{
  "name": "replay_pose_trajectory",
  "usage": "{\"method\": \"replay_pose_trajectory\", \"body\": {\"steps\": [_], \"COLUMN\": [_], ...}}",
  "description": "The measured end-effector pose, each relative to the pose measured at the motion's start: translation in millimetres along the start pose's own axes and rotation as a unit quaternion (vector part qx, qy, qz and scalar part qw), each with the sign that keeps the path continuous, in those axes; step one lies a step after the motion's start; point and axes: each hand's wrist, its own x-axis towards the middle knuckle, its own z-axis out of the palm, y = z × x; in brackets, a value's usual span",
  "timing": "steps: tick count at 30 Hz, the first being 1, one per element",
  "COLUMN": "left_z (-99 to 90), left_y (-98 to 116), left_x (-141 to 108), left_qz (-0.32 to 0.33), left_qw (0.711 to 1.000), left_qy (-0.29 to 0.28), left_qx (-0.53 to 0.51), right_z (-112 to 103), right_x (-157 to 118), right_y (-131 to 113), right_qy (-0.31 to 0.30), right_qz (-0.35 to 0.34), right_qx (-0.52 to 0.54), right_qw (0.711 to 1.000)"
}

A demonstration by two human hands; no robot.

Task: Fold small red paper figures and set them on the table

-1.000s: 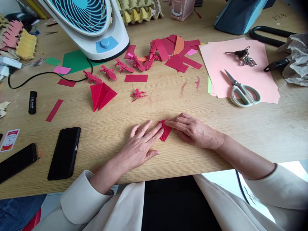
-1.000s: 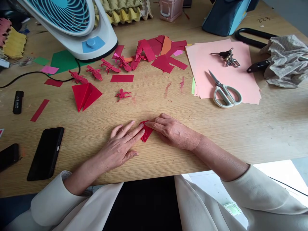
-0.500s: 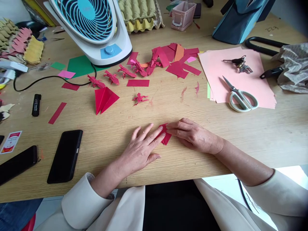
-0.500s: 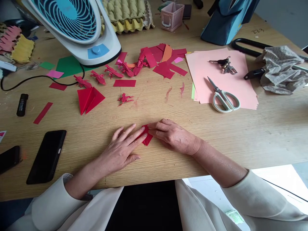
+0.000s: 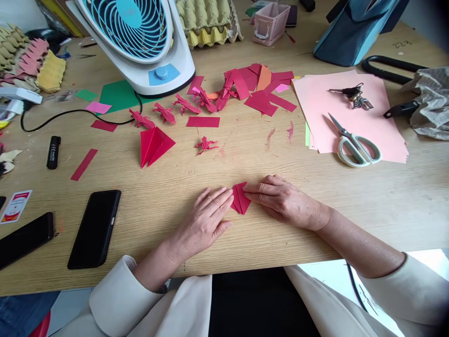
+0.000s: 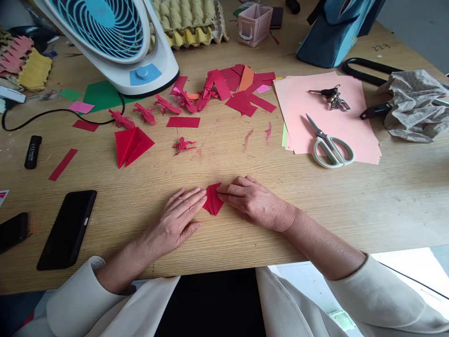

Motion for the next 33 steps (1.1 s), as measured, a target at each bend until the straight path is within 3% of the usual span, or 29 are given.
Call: {"method": "replay_pose_trajectory", "body": {"steps": [12,33], "left_z": [-3.4,-11.3], "left_y": [-2.1,-4.3], "left_x": [0.7,5.5], "left_qz": [-0.002,-0.014], "left_qw": [0.998,0.993], "left_qy": [-0.06,-0.112], "left_qx": [-0.001,-0.015], "right_z": [-0.9,-4.0], "right_x": [0.2,1.2], "right_y": [-2.9,-3.1], "right_qy": [-0.021,-0.027], "right_qz": [0.003,-0.005], "right_qx": [-0.007,-0.017], "right_qw": [1.0,0.999]}}
